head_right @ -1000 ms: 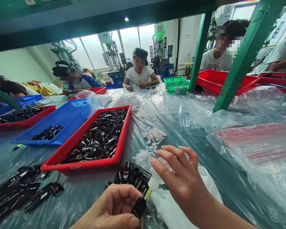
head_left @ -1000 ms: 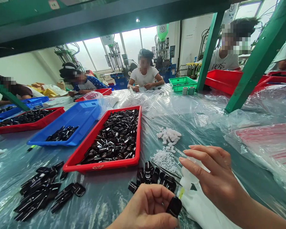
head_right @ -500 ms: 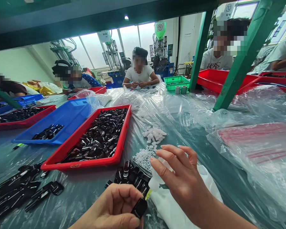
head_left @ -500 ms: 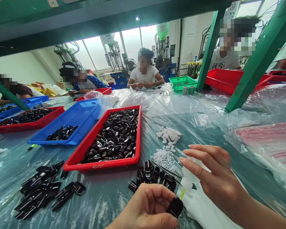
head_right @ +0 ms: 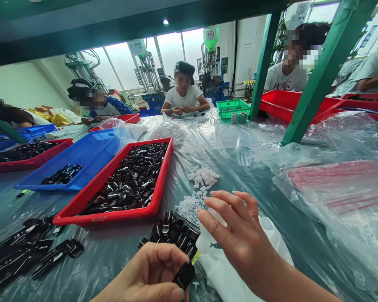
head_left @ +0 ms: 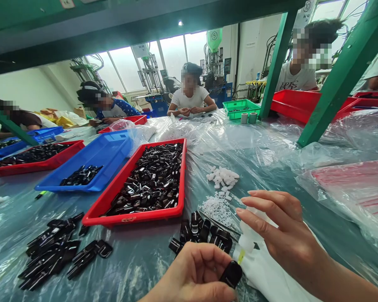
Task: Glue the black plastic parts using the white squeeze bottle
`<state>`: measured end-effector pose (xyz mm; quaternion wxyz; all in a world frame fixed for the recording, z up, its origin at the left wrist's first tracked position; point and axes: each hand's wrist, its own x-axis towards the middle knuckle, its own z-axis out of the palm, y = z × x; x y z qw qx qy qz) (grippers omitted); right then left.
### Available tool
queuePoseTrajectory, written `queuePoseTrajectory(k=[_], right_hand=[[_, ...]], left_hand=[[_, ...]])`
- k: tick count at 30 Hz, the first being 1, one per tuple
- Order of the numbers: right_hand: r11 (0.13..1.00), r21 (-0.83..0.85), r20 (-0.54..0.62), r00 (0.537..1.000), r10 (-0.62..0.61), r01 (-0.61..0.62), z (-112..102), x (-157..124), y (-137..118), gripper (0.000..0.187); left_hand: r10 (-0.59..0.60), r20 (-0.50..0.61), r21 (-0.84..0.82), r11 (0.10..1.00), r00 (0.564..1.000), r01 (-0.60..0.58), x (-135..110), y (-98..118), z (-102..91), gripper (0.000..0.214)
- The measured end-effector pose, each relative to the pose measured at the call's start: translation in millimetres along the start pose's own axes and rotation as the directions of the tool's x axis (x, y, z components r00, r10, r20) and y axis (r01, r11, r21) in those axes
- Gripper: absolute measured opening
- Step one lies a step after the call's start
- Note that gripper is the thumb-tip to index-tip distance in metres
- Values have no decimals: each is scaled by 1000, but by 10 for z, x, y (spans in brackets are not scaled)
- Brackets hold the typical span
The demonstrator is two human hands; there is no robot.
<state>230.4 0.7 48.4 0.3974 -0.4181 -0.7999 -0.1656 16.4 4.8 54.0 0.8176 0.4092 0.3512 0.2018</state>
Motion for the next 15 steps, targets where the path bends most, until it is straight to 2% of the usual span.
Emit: queuePoseTrajectory(k=[8,11,15], right_hand=[[999,34,-12,1000,-9,10,9,1,6,29],[999,41,-9,1000,-3,3,4,11,-6,29],[999,45,-21,1000,5,-4,-8,27,-19,29]], left_hand=[[27,11,-17,999,1000,-27,-49,7,-4,40],[1,29,-36,999,1000,0,-57,37,7,41],[-60,-57,3,998,997,60,-84,103,44,41]])
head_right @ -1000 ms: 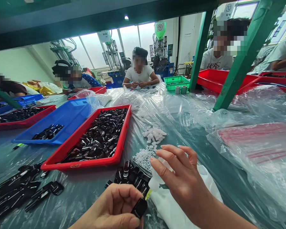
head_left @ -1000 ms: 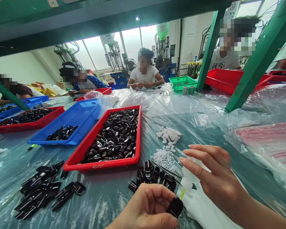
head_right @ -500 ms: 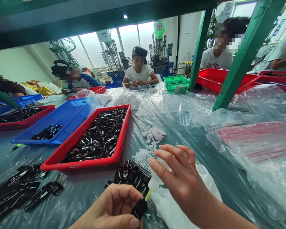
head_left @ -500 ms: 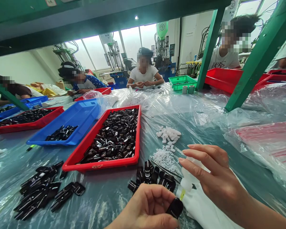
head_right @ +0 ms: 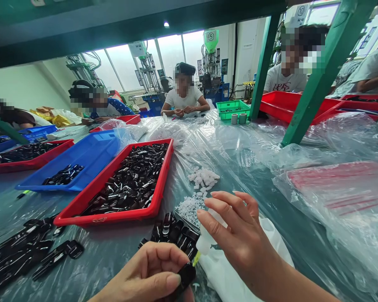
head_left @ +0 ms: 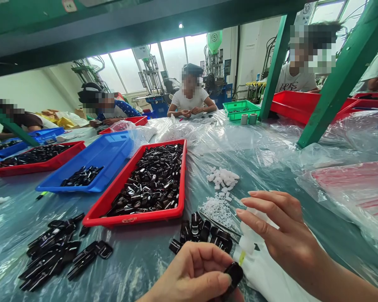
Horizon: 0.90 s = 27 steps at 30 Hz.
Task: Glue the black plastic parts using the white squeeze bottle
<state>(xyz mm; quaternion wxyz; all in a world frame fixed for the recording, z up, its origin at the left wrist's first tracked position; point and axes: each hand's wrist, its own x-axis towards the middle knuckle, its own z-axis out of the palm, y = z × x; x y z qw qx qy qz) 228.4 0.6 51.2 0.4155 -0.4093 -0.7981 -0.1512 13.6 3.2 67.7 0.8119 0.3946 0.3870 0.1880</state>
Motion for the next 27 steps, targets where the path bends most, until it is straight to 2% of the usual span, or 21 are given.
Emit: queuePoseTrajectory(k=[3,9,13,27], right_hand=[[1000,-17,-20,1000,9,-9,-1,8,4,27],[998,-59,-53,998,22,-26,10,15,2,29],[997,-72,-77,997,26,-31,11,31,-12,31],[994,-106,-98,995,23,-33,5,37,-29,32]], left_hand=[[-2,-79,-3,1000,997,2,-26,36,30,43],[78,-16,-81,994,997,-79,54,-16,-30,38],[121,-50,-134,983,991,-127,96,-76,-60,42],[200,-153,40,980,968,-196,51,-89,53,29]])
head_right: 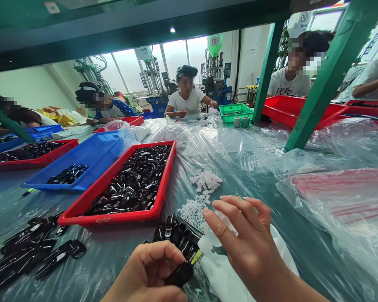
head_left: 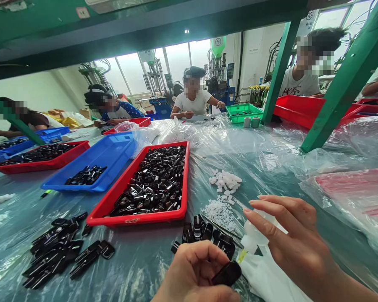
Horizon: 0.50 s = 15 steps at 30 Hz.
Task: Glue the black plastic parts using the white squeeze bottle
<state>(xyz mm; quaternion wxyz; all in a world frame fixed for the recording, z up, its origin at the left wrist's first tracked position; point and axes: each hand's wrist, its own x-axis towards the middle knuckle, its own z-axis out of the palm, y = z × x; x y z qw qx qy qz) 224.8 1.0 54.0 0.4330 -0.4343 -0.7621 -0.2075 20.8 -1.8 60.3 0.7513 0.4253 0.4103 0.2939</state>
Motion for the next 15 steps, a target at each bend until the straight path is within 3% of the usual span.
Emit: queuePoseTrajectory(k=[15], right_hand=[[999,28,-1,1000,-26,26,2,-42,11,28]], left_hand=[[-24,-9,23,999,1000,25,5,14,27,27]])
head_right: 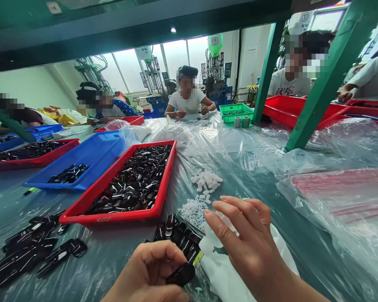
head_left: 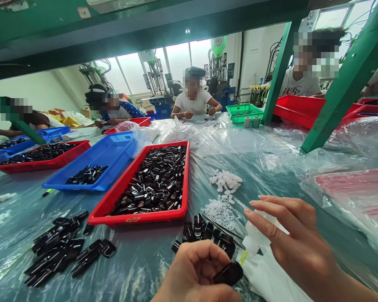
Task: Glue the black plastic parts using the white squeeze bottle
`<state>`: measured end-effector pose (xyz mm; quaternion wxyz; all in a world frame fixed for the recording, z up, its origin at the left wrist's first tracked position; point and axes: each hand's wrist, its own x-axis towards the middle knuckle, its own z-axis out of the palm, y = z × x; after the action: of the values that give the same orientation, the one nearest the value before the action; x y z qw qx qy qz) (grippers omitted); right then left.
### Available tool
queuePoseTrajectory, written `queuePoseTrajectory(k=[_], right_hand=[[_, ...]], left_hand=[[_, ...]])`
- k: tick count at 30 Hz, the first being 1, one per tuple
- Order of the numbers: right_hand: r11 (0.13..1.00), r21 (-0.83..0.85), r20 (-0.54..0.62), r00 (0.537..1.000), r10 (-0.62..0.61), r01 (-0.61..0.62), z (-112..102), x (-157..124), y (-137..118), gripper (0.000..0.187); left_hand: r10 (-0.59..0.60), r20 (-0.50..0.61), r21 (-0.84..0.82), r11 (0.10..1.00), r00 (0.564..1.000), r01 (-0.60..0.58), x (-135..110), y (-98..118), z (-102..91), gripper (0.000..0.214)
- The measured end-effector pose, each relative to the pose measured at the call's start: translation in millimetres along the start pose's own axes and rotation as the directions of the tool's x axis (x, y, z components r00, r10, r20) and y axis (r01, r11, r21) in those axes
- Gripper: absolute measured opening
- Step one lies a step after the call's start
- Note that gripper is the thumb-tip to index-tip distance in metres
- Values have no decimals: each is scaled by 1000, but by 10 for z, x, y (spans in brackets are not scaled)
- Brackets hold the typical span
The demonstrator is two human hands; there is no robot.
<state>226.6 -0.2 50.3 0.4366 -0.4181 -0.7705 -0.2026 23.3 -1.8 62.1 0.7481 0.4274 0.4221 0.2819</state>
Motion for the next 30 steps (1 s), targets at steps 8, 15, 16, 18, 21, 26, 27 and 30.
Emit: queuePoseTrajectory(k=[8,15,16,18,21,26,27,30], right_hand=[[1000,26,-1,1000,-13,13,-12,9,2,27],[1000,28,8,1000,-12,12,-7,-9,16,30],[1000,26,12,1000,-11,10,-9,-13,20,30],[1000,26,25,1000,-9,9,-15,-20,27,32],[1000,26,37,999,-15,14,-20,-27,33,32],[1000,29,29,1000,-10,9,-14,-20,22,31],[1000,28,28,1000,-6,5,-15,-15,17,31],[1000,12,32,999,11,-11,-20,6,1,31]], left_hand=[[-10,8,-4,1000,1000,10,0,-12,-14,28],[-9,18,-9,1000,1000,9,3,-12,-12,28],[-9,21,-11,1000,1000,9,2,-13,-12,28],[-10,23,-13,1000,1000,11,0,-17,-15,27],[-10,29,-20,1000,1000,10,-6,-26,-23,27],[-9,37,-25,1000,999,10,-11,-13,-25,28],[-2,35,-24,1000,999,3,-11,-6,-23,27],[9,17,-19,1000,1000,-9,-9,9,-16,25]])
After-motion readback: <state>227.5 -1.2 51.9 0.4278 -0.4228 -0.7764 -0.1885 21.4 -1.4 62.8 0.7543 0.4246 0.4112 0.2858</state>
